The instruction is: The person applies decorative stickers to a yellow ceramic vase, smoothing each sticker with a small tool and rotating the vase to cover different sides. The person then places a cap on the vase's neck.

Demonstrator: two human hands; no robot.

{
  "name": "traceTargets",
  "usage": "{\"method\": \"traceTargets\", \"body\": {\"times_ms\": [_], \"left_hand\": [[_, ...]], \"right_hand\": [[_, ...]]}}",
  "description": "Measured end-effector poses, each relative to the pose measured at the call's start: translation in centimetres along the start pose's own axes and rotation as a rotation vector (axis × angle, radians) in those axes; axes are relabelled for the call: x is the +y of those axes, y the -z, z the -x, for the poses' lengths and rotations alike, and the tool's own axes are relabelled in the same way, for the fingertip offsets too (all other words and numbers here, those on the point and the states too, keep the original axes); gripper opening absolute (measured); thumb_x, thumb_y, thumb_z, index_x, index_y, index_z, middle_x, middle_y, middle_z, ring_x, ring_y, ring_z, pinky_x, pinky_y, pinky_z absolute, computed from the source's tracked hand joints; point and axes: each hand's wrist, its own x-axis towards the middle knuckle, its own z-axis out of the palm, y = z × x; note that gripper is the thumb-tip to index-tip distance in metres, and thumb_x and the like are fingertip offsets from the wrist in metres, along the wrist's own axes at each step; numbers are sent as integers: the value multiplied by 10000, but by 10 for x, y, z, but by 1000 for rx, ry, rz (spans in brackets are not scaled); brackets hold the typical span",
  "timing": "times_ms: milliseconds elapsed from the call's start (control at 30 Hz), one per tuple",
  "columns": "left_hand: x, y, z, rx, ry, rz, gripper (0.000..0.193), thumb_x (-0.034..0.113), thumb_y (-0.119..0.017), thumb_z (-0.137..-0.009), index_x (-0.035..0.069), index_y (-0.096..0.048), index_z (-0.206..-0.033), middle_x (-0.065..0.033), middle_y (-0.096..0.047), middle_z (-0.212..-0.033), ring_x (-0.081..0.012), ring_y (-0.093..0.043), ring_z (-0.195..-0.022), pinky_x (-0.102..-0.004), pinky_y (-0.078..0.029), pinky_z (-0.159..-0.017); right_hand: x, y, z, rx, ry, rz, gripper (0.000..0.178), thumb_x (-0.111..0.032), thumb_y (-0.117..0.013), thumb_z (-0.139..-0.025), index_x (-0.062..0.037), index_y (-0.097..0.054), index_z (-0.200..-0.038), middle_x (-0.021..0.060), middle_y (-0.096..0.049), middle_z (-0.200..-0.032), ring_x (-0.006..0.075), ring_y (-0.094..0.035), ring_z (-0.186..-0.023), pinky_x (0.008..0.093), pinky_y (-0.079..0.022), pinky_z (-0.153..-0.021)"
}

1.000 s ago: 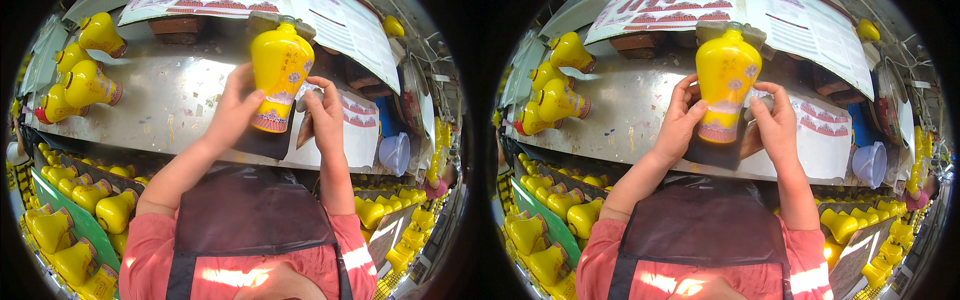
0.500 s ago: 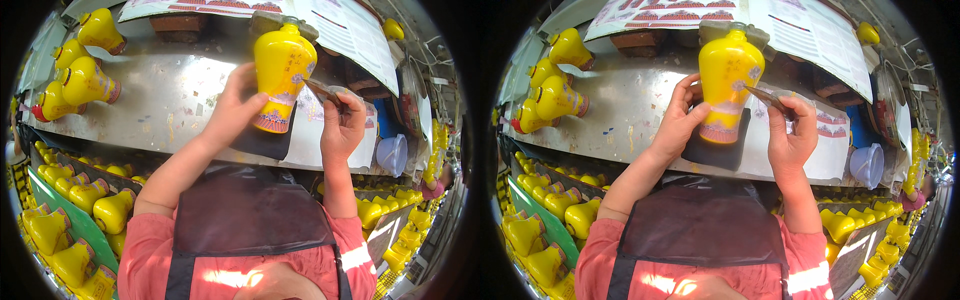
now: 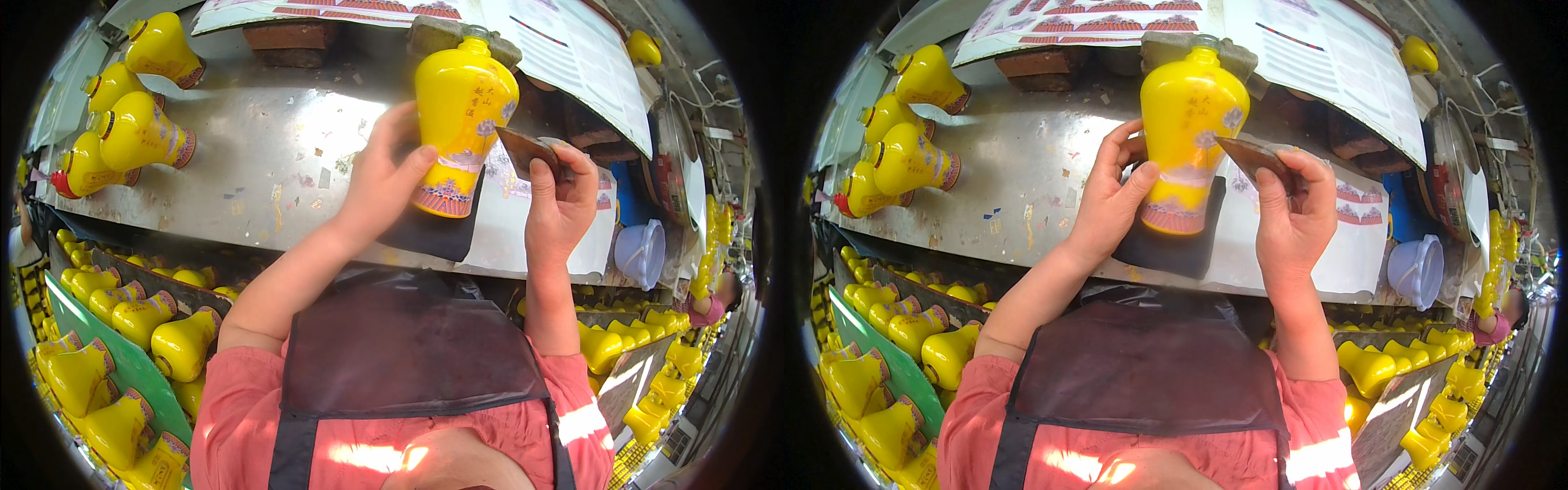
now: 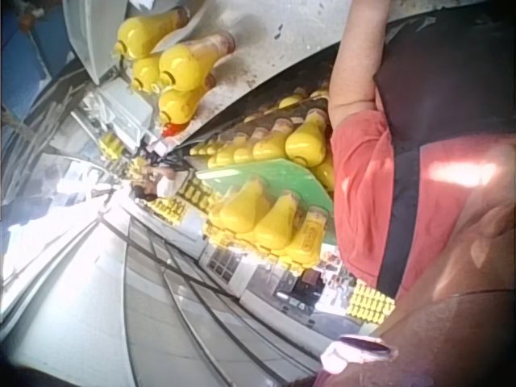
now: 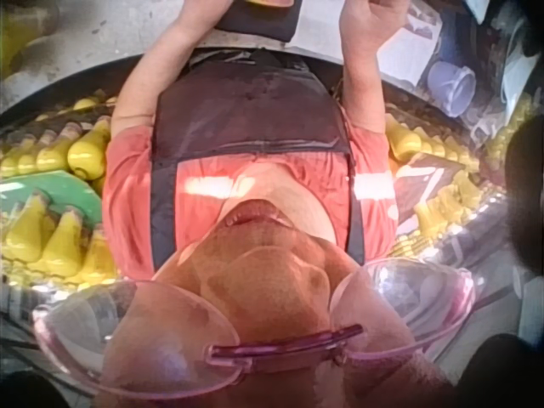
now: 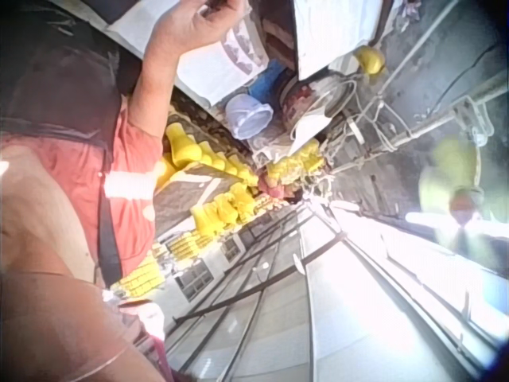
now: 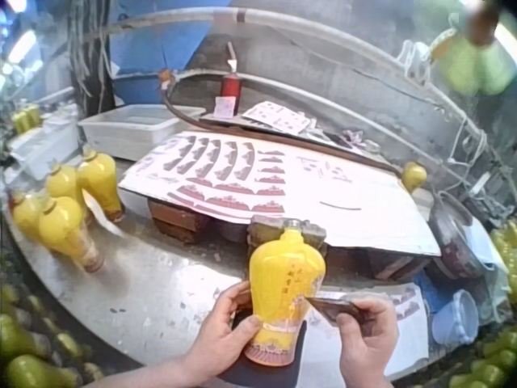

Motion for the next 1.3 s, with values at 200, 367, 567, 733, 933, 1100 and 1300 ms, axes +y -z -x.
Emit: {"method": "traceTargets", "body": {"times_ms": [200, 367, 567, 733, 933, 1100, 1300], "left_hand": [[-3, -1, -1, 38, 49, 21, 533, 194, -551, -1080, 50, -347, -1550, -134, -556, -1378, -198, -528, -1282, -360, -411, -1113], [-3, 1, 2, -22, -98, -305, 647, 244, -574, -1028, 61, -279, -1574, -158, -522, -1398, -240, -502, -1313, -399, -362, -1157], [-1, 3, -3, -56, 82, 76, 730, 205, -606, -974, 72, -236, -1588, -165, -461, -1451, -252, -442, -1366, -411, -315, -1187], [5, 1, -2, -74, 99, 87, 736, 183, -607, -968, 84, -232, -1593, -154, -449, -1462, -250, -437, -1372, -411, -311, -1191], [9, 1, -2, -74, 173, 215, 731, 206, -629, -988, 95, -238, -1595, -133, -459, -1454, -239, -440, -1368, -404, -320, -1186], [3, 3, -4, -80, 79, 131, 731, 226, -669, -991, 97, -270, -1590, -129, -480, -1438, -233, -458, -1355, -398, -348, -1170], [2, 6, -4, -45, 111, 166, 716, 210, -692, -978, 99, -319, -1579, -129, -546, -1406, -231, -510, -1321, -402, -372, -1160]], "right_hand": [[-1, -1, 2, 0, 33, 76, 275, 32, -726, -957, -10, -621, -1208, 59, -609, -1171, 128, -630, -1033, 268, -530, -925], [-2, -2, 3, 19, 72, 96, 281, 36, -733, -947, -16, -633, -1205, 63, -628, -1150, 130, -639, -993, 269, -537, -906], [1, -2, 5, 22, 122, 183, 258, 22, -762, -929, -16, -659, -1162, 77, -664, -1081, 141, -653, -955, 277, -553, -873], [3, -2, 5, 37, 149, 210, 263, 25, -775, -914, -19, -667, -1150, 79, -682, -1057, 147, -666, -929, 276, -558, -855], [2, -1, 3, 59, 277, 353, 242, 44, -788, -888, -28, -695, -1099, 97, -734, -1019, 185, -706, -886, 286, -575, -807], [-10, -5, 8, -27, 548, 643, 230, 64, -797, -866, -18, -705, -1061, 91, -743, -1002, 235, -722, -884, 310, -572, -836], [-30, -13, 13, -460, 755, 476, 395, -8, -773, -700, -64, -766, -1091, 127, -710, -1033, 324, -729, -953, 413, -602, -777]]}}
